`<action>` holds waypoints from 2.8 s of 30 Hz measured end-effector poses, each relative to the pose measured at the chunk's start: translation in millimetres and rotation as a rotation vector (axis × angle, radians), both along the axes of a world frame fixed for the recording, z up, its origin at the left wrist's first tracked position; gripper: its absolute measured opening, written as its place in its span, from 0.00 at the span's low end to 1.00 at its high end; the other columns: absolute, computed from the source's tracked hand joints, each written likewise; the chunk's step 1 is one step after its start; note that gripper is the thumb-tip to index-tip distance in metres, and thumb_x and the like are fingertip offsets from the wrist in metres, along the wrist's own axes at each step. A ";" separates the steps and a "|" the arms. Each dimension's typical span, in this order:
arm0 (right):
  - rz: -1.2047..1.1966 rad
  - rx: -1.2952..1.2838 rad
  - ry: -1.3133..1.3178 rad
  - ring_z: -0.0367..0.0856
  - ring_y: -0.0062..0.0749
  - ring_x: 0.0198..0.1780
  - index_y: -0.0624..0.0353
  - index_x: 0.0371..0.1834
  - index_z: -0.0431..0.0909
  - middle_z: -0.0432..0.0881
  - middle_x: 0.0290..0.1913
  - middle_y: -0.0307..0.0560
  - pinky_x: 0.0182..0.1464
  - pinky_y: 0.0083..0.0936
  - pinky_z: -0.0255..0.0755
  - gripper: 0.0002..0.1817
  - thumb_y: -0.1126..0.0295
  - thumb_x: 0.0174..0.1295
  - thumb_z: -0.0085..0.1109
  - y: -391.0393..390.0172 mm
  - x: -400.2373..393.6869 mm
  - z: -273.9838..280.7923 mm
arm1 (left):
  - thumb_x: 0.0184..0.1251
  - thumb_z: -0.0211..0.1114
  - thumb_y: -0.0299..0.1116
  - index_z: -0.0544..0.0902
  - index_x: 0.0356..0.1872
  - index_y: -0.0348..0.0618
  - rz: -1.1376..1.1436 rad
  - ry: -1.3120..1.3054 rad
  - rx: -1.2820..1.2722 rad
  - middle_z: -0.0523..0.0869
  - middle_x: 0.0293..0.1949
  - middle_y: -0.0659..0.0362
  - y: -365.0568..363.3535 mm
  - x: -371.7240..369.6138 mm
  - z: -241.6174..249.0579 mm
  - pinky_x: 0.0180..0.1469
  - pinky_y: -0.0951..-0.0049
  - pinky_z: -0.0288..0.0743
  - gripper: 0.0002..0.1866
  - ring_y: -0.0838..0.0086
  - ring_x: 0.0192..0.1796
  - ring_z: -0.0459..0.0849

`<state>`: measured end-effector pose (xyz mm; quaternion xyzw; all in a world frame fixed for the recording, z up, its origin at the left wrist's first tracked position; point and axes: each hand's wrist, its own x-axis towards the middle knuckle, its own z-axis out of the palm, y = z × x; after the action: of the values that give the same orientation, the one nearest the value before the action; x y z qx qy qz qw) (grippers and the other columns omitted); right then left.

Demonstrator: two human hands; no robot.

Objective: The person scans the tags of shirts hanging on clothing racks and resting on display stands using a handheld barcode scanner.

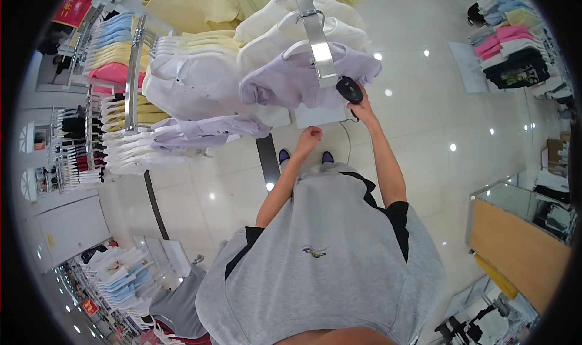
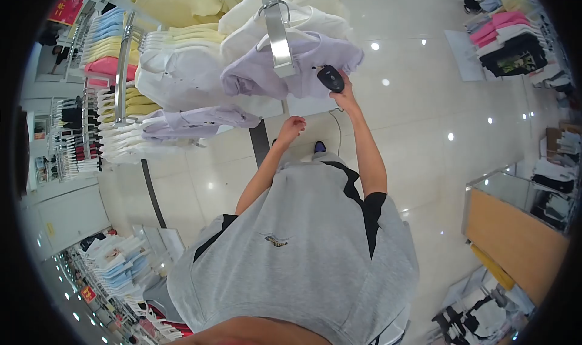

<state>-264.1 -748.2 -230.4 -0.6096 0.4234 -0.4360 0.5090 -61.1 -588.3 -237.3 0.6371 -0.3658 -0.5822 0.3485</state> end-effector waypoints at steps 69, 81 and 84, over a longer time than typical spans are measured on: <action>0.502 0.382 -0.177 0.80 0.30 0.38 0.62 0.46 0.76 0.79 0.32 0.40 0.51 0.37 0.73 0.13 0.70 0.59 0.62 189.7 -70.4 169.2 | 0.70 0.49 0.41 0.75 0.51 0.47 0.084 0.346 0.332 0.78 0.50 0.58 -31.8 -30.9 17.8 0.52 0.51 0.69 0.15 0.69 0.52 0.75; 0.009 0.020 0.216 0.78 0.27 0.30 0.66 0.40 0.79 0.82 0.29 0.43 0.36 0.27 0.74 0.15 0.72 0.49 0.68 164.9 -86.0 120.2 | 0.73 0.47 0.49 0.74 0.48 0.43 0.201 1.485 -0.365 0.83 0.41 0.58 -26.9 -23.0 35.6 0.26 0.73 0.68 0.20 0.77 0.20 0.76; 0.439 0.395 -0.058 0.77 0.23 0.29 0.65 0.41 0.79 0.80 0.29 0.40 0.32 0.24 0.73 0.15 0.72 0.50 0.68 167.1 -81.5 141.1 | 0.73 0.46 0.48 0.75 0.42 0.41 0.334 1.418 -0.300 0.84 0.32 0.59 -29.3 -25.3 63.3 0.16 0.76 0.59 0.20 0.80 0.07 0.63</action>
<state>-345.6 -581.1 -89.3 -0.5630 0.3432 -0.2420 0.7118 -86.5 -617.6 -174.0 0.1012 -0.0269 -0.7366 0.6681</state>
